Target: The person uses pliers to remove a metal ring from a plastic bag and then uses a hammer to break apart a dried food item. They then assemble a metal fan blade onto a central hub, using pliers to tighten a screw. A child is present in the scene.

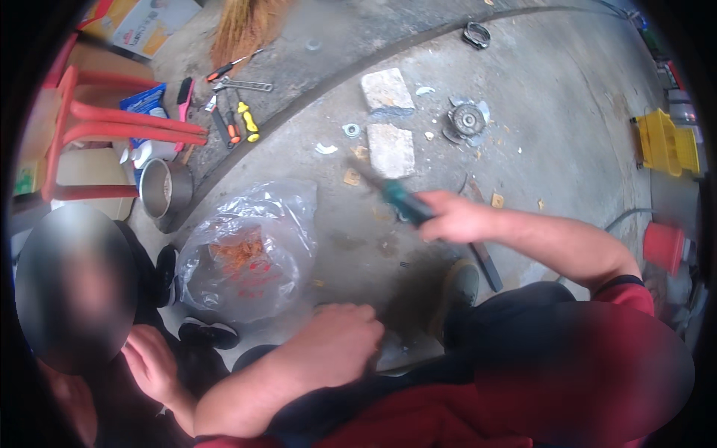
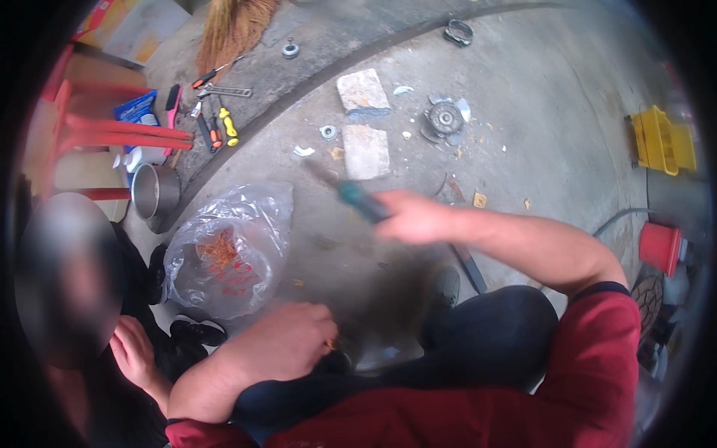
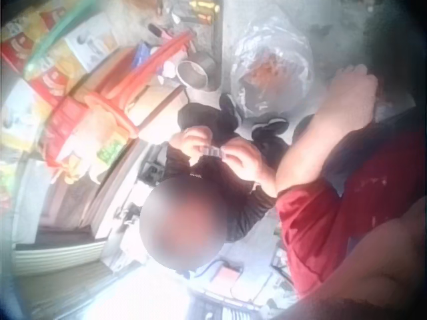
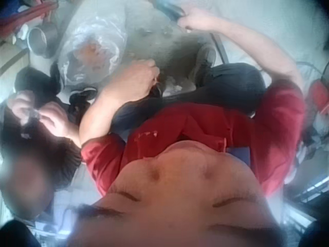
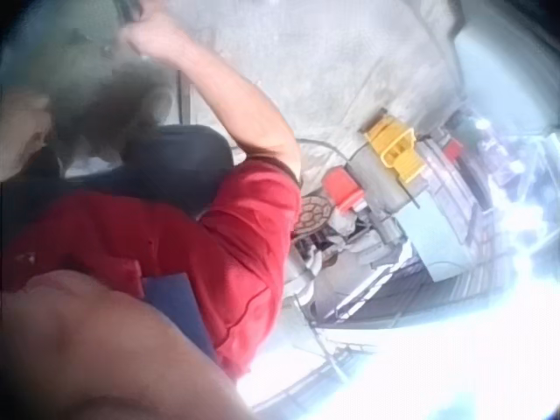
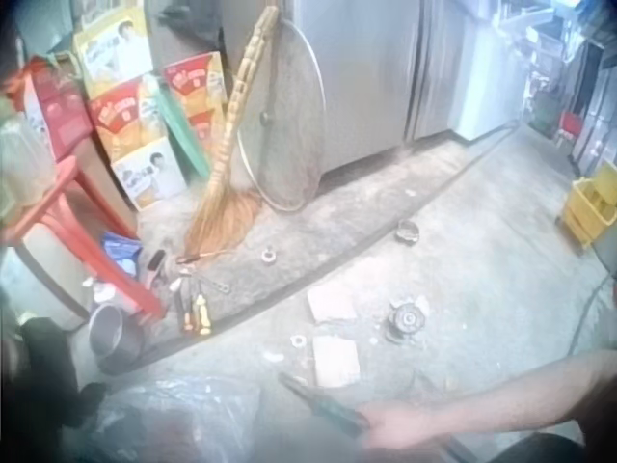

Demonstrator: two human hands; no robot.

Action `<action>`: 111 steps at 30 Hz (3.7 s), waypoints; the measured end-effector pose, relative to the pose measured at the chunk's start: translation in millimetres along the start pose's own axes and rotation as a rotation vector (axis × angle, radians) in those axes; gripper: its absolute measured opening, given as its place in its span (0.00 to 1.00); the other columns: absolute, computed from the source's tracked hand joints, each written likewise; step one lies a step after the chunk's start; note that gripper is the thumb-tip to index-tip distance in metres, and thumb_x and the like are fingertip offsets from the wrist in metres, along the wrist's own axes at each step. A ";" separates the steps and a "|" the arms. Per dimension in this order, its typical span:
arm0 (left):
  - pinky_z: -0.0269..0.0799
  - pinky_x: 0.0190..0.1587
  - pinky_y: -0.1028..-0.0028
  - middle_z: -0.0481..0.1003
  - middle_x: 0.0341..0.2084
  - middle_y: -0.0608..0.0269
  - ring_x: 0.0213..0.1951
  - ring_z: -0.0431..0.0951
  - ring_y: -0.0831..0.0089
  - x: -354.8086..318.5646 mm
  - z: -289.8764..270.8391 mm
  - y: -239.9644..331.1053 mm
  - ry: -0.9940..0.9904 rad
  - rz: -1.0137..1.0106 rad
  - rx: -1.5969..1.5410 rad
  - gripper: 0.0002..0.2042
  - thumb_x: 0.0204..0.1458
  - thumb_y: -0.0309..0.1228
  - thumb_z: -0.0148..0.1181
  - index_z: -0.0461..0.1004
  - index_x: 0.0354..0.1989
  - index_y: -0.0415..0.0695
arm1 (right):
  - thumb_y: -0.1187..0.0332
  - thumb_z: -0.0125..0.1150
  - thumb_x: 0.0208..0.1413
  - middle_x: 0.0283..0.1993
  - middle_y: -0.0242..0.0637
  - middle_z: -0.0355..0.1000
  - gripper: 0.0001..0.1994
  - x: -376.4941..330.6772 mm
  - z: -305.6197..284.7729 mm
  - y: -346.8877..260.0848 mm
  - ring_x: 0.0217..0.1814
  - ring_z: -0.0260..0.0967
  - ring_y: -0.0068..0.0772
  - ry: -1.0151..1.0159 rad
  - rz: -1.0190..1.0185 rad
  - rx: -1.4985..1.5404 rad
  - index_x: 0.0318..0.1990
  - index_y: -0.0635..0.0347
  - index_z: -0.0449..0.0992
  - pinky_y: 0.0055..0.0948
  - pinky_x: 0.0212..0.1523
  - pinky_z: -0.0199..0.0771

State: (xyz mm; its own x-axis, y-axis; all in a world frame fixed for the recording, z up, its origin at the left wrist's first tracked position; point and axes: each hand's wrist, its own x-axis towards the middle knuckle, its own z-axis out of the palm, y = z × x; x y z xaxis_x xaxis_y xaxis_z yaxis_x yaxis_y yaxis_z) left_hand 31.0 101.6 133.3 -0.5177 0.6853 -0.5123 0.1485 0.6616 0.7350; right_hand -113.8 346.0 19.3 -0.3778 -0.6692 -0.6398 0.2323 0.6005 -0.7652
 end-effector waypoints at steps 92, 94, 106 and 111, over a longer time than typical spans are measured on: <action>0.70 0.45 0.71 0.69 0.42 0.61 0.42 0.70 0.73 291.3 86.3 -128.9 1.412 -0.460 -0.827 0.20 0.60 0.35 0.59 0.65 0.57 0.40 | 0.70 0.61 0.53 0.33 0.38 0.73 0.12 -18.6 -49.4 111.8 0.33 0.71 0.32 0.387 -0.094 0.420 0.43 0.64 0.71 0.35 0.36 0.71; 0.68 0.50 0.69 0.69 0.44 0.60 0.44 0.70 0.72 284.6 127.5 -78.6 1.167 -0.368 -1.087 0.20 0.65 0.42 0.51 0.65 0.57 0.40 | 0.70 0.59 0.53 0.32 0.41 0.73 0.10 16.8 -45.7 93.8 0.34 0.72 0.36 0.541 -0.025 0.216 0.41 0.64 0.71 0.38 0.37 0.71; 0.73 0.43 0.67 0.73 0.43 0.49 0.43 0.77 0.65 337.9 192.0 -45.2 0.803 -0.312 -1.299 0.29 0.53 0.33 0.63 0.57 0.59 0.34 | 0.68 0.55 0.52 0.30 0.57 0.73 0.12 85.4 -7.8 115.7 0.36 0.73 0.61 0.631 0.089 -0.034 0.40 0.67 0.71 0.48 0.38 0.71; 0.73 0.43 0.64 0.75 0.39 0.46 0.42 0.78 0.60 339.1 175.5 -46.7 0.689 -0.397 -1.354 0.24 0.53 0.31 0.60 0.59 0.54 0.33 | 0.68 0.54 0.52 0.30 0.58 0.73 0.12 86.4 -7.5 115.5 0.36 0.73 0.61 0.659 0.103 -0.096 0.40 0.68 0.72 0.48 0.38 0.71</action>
State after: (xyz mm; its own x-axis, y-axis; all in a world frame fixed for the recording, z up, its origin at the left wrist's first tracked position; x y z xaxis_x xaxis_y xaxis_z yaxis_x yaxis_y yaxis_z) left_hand -3.6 356.5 -152.7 -0.6648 0.0247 -0.7466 -0.7264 -0.2545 0.6384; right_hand -126.3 360.8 -123.8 -0.8327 -0.2178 -0.5090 0.2274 0.7037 -0.6731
